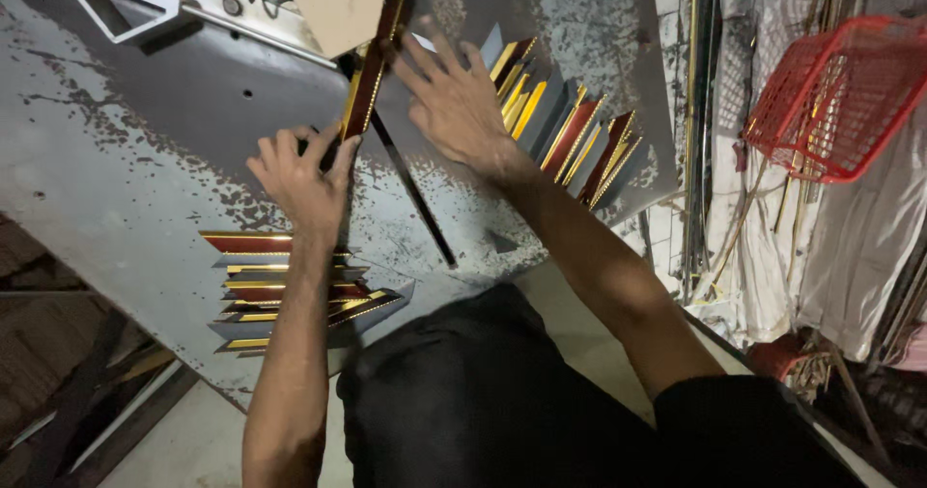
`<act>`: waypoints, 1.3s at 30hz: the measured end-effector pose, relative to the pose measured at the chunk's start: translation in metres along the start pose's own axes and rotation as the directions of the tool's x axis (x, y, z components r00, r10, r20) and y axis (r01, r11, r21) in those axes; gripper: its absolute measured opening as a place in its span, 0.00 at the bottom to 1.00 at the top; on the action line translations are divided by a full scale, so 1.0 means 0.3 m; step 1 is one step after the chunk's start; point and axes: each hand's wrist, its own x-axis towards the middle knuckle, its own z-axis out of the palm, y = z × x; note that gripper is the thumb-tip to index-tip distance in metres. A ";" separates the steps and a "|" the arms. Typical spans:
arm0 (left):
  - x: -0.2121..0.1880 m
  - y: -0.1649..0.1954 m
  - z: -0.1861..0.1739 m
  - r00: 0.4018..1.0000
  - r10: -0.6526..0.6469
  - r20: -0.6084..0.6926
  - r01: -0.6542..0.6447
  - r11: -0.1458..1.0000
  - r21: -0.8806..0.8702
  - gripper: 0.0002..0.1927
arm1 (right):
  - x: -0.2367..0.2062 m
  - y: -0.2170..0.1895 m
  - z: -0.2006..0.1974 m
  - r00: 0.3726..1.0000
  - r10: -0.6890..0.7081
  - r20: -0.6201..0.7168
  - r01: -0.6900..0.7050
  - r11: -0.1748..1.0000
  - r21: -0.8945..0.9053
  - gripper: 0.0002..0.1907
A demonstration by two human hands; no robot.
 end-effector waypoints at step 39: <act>-0.078 -0.005 -0.344 0.982 -0.132 -0.133 0.164 0.947 0.275 0.22 | -0.102 0.208 -0.375 0.935 -0.354 0.017 0.352 0.925 -0.140 0.29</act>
